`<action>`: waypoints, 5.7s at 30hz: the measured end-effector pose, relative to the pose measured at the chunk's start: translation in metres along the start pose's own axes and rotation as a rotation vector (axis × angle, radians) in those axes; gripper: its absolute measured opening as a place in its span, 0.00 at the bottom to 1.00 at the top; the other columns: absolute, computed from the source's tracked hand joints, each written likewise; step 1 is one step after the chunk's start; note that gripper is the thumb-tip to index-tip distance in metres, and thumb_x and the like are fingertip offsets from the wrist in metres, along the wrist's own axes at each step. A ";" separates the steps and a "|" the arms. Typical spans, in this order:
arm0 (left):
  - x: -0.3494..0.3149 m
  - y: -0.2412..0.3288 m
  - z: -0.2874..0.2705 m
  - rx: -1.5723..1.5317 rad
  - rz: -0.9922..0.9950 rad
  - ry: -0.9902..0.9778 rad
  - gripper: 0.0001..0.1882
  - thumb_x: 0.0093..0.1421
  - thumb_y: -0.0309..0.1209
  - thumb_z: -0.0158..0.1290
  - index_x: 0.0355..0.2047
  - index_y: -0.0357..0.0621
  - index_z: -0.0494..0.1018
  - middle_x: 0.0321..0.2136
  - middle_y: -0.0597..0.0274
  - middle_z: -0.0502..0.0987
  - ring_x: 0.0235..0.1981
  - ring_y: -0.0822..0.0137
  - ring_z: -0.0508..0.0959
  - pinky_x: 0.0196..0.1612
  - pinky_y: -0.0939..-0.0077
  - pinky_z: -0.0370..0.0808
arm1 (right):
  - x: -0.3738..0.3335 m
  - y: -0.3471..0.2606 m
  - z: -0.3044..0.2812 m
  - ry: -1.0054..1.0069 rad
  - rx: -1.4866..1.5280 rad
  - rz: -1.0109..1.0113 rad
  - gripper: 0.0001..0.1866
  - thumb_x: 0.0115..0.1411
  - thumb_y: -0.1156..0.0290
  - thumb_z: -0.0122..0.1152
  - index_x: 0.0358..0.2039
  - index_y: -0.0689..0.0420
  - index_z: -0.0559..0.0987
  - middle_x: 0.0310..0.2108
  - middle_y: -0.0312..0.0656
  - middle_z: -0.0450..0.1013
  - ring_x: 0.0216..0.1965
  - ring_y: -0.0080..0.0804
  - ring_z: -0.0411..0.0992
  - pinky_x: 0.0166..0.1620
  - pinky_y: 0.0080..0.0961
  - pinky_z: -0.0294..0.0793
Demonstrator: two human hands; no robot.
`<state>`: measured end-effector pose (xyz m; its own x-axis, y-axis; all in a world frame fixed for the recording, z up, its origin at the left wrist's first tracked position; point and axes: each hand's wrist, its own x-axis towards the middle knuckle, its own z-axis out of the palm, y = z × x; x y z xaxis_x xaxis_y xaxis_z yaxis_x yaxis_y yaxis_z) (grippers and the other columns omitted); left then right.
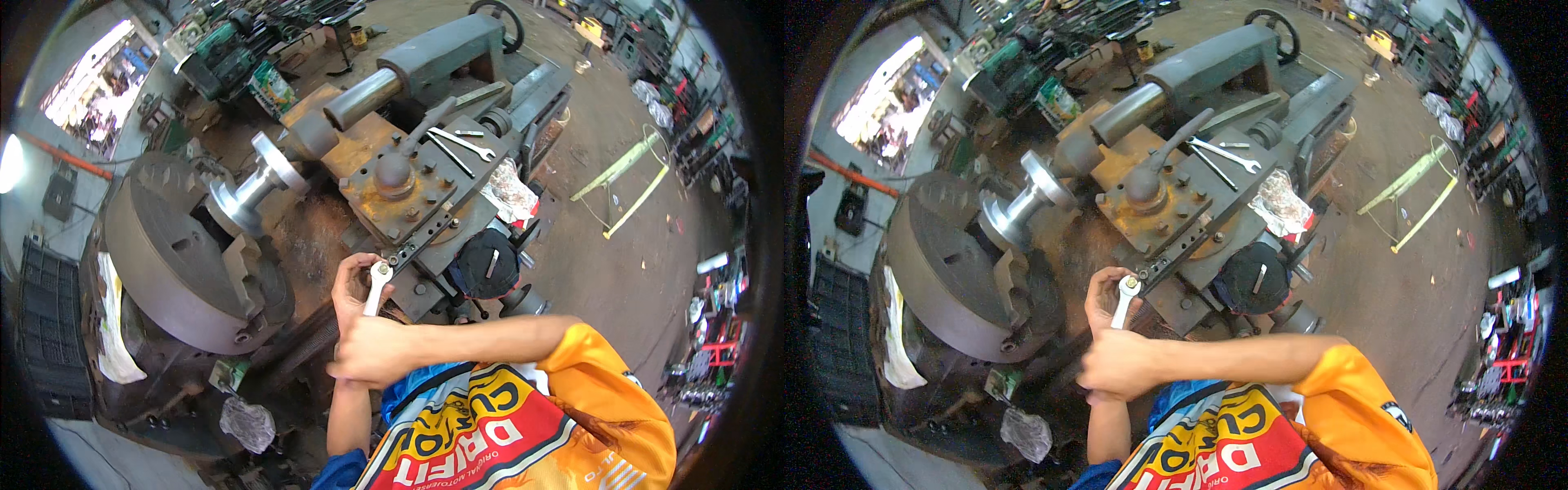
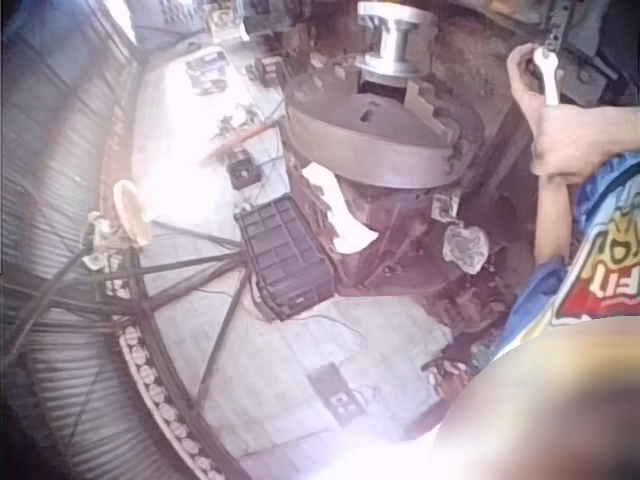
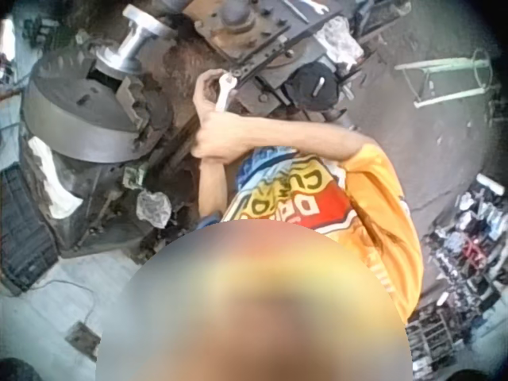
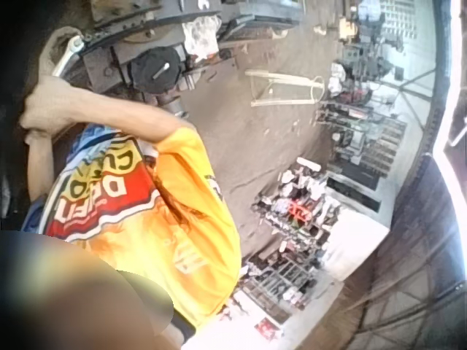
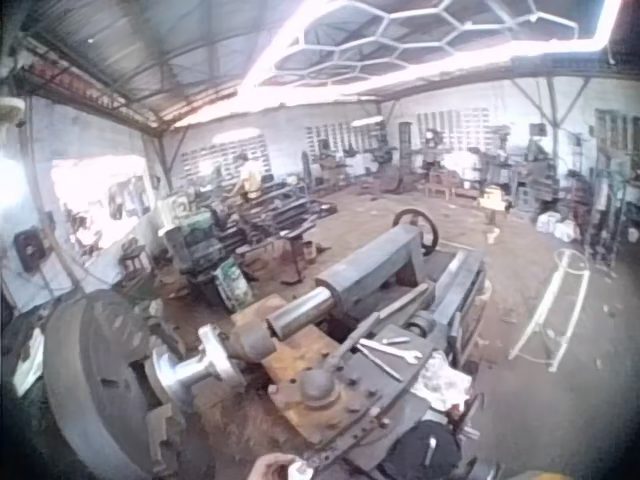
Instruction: The person operates a metal lathe, using a wrench to tighten and loosen bolts on the chuck and tool post. They adjust the tool post handle and rotate the chuck by hand to position the workpiece.
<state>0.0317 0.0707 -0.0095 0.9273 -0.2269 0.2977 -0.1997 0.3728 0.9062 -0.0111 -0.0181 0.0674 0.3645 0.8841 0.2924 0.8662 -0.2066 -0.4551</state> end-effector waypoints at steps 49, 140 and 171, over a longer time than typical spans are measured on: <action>0.010 0.024 0.015 0.708 0.029 -0.038 0.04 0.61 0.21 0.57 0.35 0.36 0.73 0.37 0.62 0.72 0.37 0.71 0.72 0.43 0.79 0.70 | -0.101 0.045 -0.118 1.495 1.127 0.160 0.19 0.73 0.59 0.48 0.51 0.64 0.69 0.28 0.32 0.60 0.28 0.21 0.59 0.29 0.19 0.62; 0.023 0.031 0.015 0.602 -0.003 0.005 0.22 0.37 0.19 0.73 0.35 0.34 0.78 0.28 0.65 0.73 0.29 0.75 0.71 0.32 0.79 0.70 | -0.076 0.076 -0.091 1.451 1.233 0.263 0.26 0.64 0.68 0.59 0.13 0.50 0.56 0.09 0.28 0.52 0.09 0.17 0.49 0.13 0.21 0.47; 0.014 0.025 0.016 0.415 -0.124 0.135 0.22 0.42 0.22 0.73 0.36 0.38 0.74 0.31 0.64 0.79 0.30 0.74 0.77 0.38 0.76 0.77 | -0.078 0.055 -0.102 1.319 1.098 0.121 0.25 0.62 0.73 0.57 0.12 0.51 0.56 0.08 0.30 0.52 0.09 0.19 0.52 0.13 0.20 0.49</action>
<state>0.0350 0.0630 0.0224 0.9798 -0.1175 0.1621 -0.1686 -0.0481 0.9845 0.0432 -0.1414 0.1050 0.9050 -0.1447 0.4000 0.3984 0.6178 -0.6779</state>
